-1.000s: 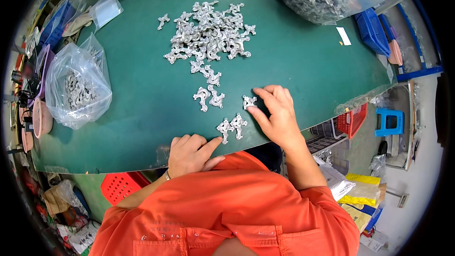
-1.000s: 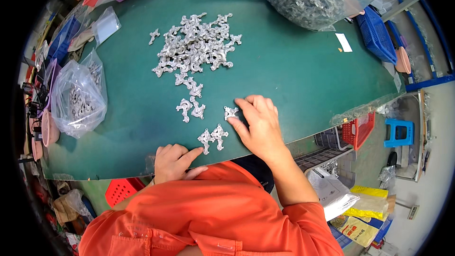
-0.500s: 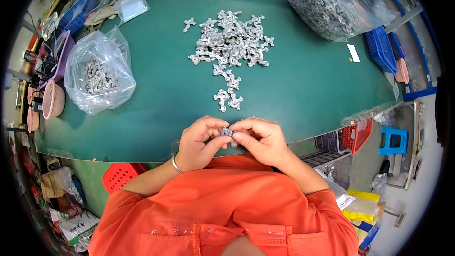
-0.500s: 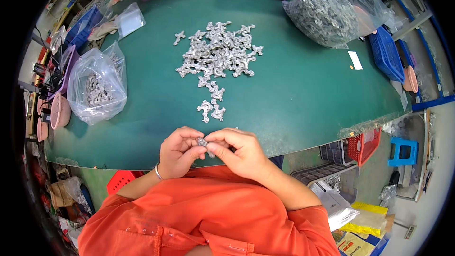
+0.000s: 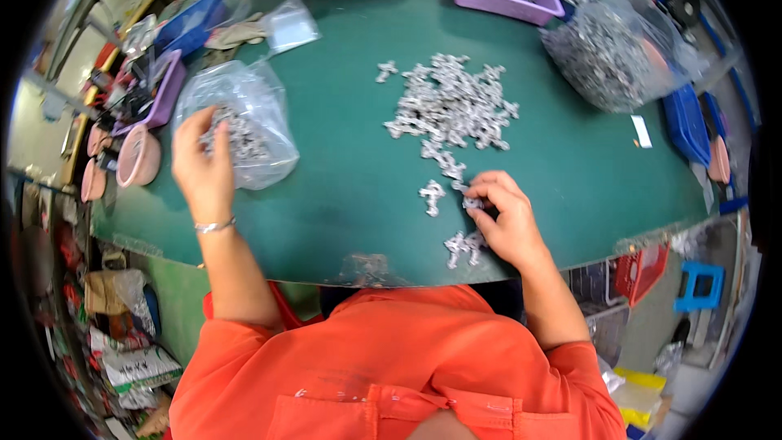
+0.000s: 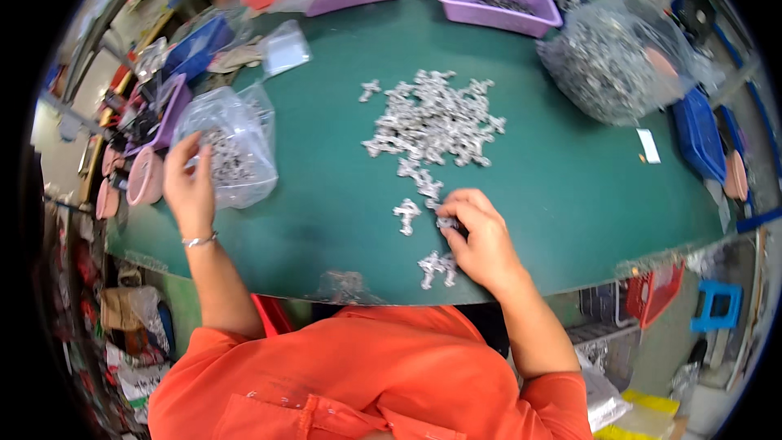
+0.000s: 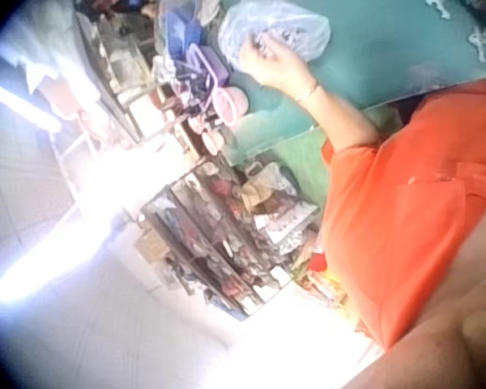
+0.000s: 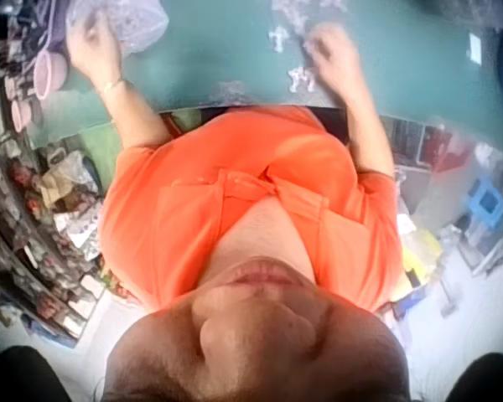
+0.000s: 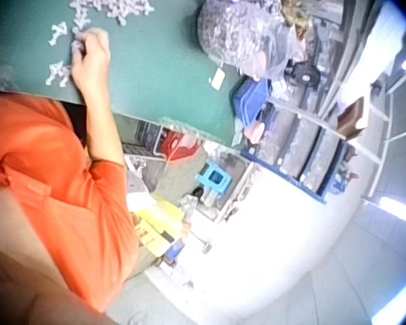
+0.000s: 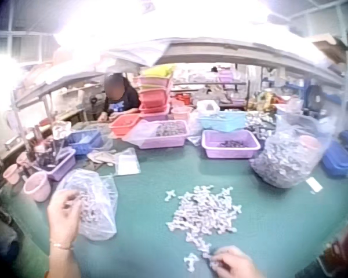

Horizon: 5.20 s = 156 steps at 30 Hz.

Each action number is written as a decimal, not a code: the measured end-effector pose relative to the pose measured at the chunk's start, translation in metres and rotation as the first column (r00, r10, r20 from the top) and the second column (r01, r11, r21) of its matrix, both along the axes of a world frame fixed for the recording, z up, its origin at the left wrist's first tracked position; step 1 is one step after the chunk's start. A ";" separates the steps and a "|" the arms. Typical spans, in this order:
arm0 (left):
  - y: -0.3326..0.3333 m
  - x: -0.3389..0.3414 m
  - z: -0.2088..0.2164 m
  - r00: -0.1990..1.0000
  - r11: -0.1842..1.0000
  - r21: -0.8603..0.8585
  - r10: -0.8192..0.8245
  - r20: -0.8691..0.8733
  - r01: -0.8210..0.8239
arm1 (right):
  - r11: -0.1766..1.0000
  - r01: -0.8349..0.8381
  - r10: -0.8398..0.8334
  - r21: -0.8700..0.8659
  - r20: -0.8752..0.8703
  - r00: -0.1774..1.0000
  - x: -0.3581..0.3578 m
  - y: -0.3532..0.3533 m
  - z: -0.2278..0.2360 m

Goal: The person sorts small, grey, cross-shaped plastic parts on a green table, separating them into piles and placing some into a clear plastic bag. The person uses both hands to pick up and arrange the parts throughout the video.

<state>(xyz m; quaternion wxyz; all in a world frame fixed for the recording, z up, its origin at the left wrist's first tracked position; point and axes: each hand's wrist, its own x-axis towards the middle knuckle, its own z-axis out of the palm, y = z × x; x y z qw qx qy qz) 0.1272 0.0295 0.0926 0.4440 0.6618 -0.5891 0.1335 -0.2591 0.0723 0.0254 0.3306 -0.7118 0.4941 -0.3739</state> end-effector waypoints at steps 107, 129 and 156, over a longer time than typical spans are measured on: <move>0.105 -0.151 -0.104 0.773 0.756 0.182 -0.581 -0.254 0.628 | 0.992 -0.125 0.107 -0.024 -0.371 0.923 -0.032 -0.027 -0.002; 0.105 -0.147 -0.101 0.724 0.702 0.206 -0.610 -0.322 0.682 | 0.963 -0.260 0.269 0.069 -0.171 0.948 0.017 -0.048 0.002; 0.104 -0.146 -0.102 0.718 0.713 0.164 -0.607 -0.341 0.681 | 0.772 -0.216 0.059 0.598 0.271 0.961 0.006 -0.089 0.027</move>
